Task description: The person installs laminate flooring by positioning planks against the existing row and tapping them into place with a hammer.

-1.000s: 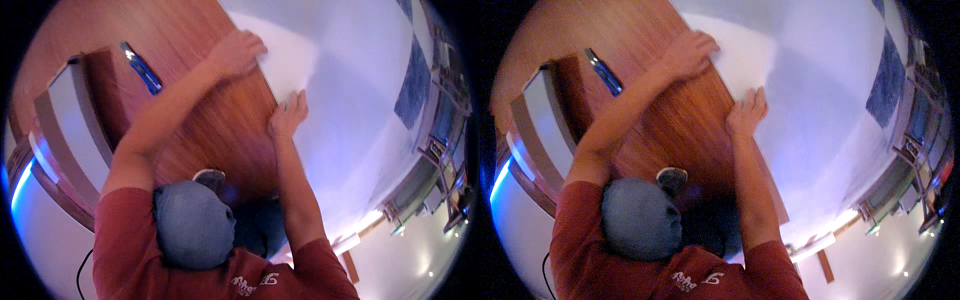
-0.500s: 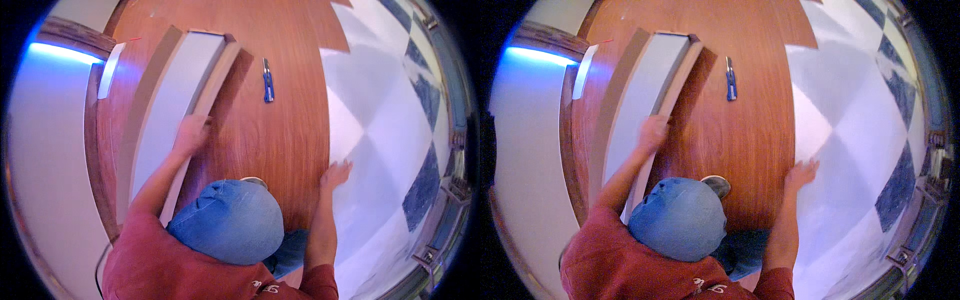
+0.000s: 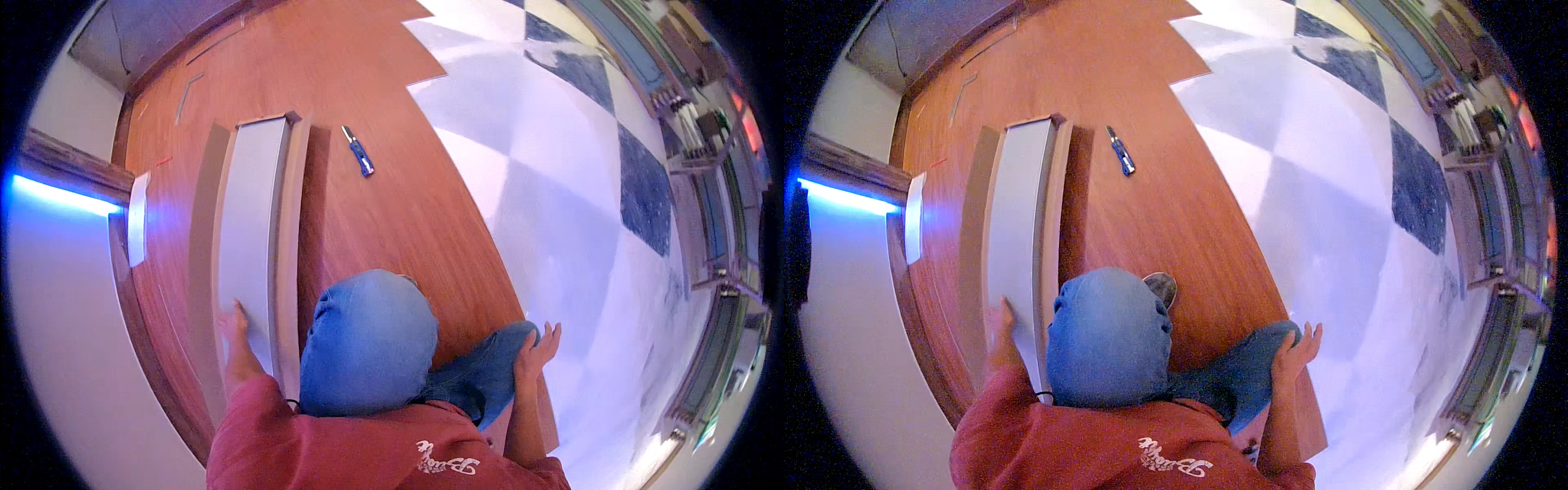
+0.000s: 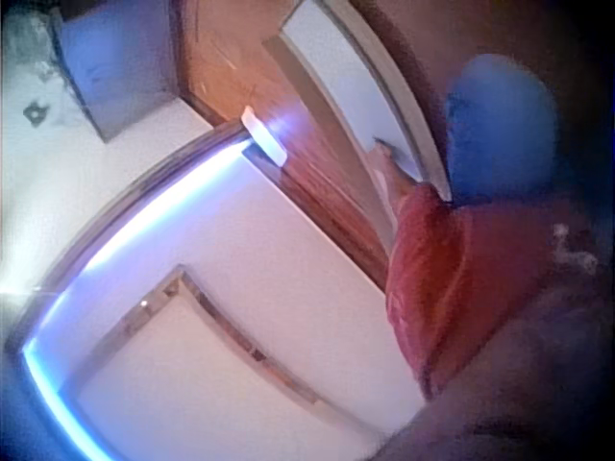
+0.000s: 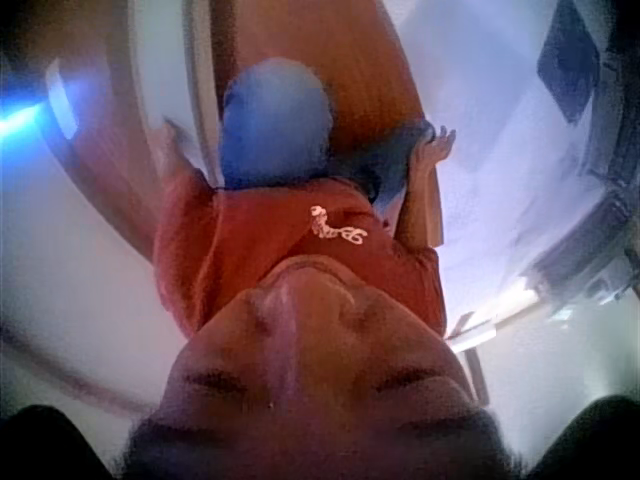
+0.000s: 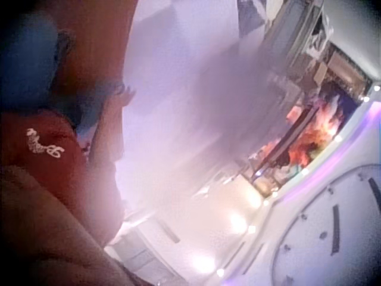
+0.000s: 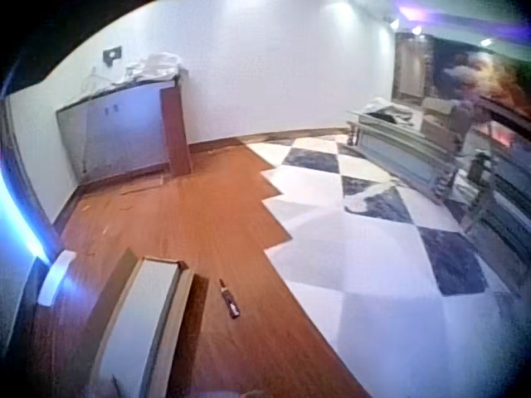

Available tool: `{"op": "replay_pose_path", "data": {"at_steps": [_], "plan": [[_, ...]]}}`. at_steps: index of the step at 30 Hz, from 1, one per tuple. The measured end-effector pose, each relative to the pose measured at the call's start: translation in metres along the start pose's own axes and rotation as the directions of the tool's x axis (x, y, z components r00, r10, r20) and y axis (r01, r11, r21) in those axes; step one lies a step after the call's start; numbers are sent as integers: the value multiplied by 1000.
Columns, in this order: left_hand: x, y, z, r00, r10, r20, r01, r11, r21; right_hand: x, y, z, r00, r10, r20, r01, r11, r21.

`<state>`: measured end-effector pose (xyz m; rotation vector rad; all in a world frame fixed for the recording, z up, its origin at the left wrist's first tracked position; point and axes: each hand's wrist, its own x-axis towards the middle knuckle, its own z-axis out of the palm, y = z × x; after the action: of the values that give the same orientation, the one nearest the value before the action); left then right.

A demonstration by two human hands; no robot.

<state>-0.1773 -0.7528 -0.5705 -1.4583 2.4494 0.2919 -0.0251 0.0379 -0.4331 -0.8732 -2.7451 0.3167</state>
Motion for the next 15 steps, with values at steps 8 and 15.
{"op": "replay_pose_path", "data": {"at_steps": [8,15], "plan": [[36,-33,7,991,66,115,-46,985,-169,17,-34,-2,995,91,48,-93,994,51],[-81,29,-3,971,156,183,-193,959,209,5,-21,-6,995,62,-78,-56,996,75]]}}
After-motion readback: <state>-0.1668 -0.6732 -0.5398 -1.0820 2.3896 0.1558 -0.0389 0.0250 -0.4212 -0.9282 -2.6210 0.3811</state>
